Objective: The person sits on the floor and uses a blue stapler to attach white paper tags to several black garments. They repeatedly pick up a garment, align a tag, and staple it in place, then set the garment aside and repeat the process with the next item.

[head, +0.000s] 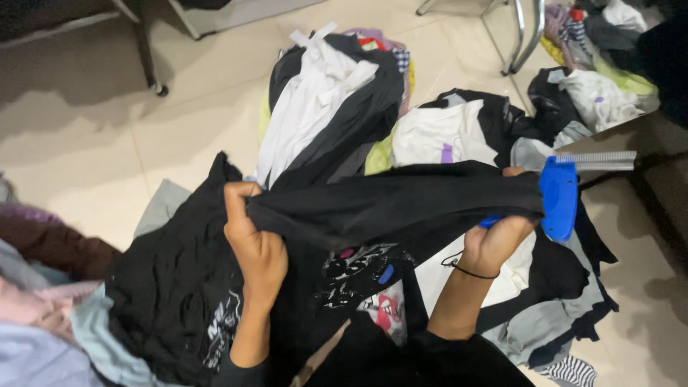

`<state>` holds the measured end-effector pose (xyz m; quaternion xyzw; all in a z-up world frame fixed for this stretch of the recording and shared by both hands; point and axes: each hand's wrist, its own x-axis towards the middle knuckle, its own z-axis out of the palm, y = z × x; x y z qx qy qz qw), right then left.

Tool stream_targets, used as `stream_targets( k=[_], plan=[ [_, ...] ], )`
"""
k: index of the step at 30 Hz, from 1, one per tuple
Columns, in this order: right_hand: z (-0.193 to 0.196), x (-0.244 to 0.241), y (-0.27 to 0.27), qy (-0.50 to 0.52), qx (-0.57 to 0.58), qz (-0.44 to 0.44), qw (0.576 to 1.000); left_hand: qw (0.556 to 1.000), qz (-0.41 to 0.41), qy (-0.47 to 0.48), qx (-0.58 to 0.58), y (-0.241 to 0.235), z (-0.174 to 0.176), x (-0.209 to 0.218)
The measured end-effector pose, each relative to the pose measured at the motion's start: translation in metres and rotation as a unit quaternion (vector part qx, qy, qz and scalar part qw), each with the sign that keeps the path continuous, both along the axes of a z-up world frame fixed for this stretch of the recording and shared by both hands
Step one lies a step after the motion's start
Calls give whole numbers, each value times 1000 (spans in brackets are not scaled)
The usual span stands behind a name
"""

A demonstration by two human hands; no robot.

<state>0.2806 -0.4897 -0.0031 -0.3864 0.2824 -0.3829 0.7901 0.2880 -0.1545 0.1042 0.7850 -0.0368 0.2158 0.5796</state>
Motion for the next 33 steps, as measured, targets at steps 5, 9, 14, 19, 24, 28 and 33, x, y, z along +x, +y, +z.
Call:
stream_targets(
  k=[5,9,14,19,24,28,33],
  plan=[
    [11,47,-2,-6,39,-51,998,999,-33,-20,-22,-27,17,69],
    [16,88,3,-7,80,-93,992,996,-54,-46,-52,-45,-10,140],
    [-5,151,21,4,66,-131,989,998,-32,19,-58,-60,-39,218],
    [14,212,65,64,30,-138,988,996,-4,72,-48,-60,-85,286],
    [-30,272,72,112,-9,-129,985,975,-13,216,-49,-64,-92,323],
    [-63,321,61,106,-89,-171,976,973,-21,209,-93,-75,-90,354],
    [-79,338,97,166,-410,-153,884,979,-53,196,-2,-82,-188,396]
  ],
)
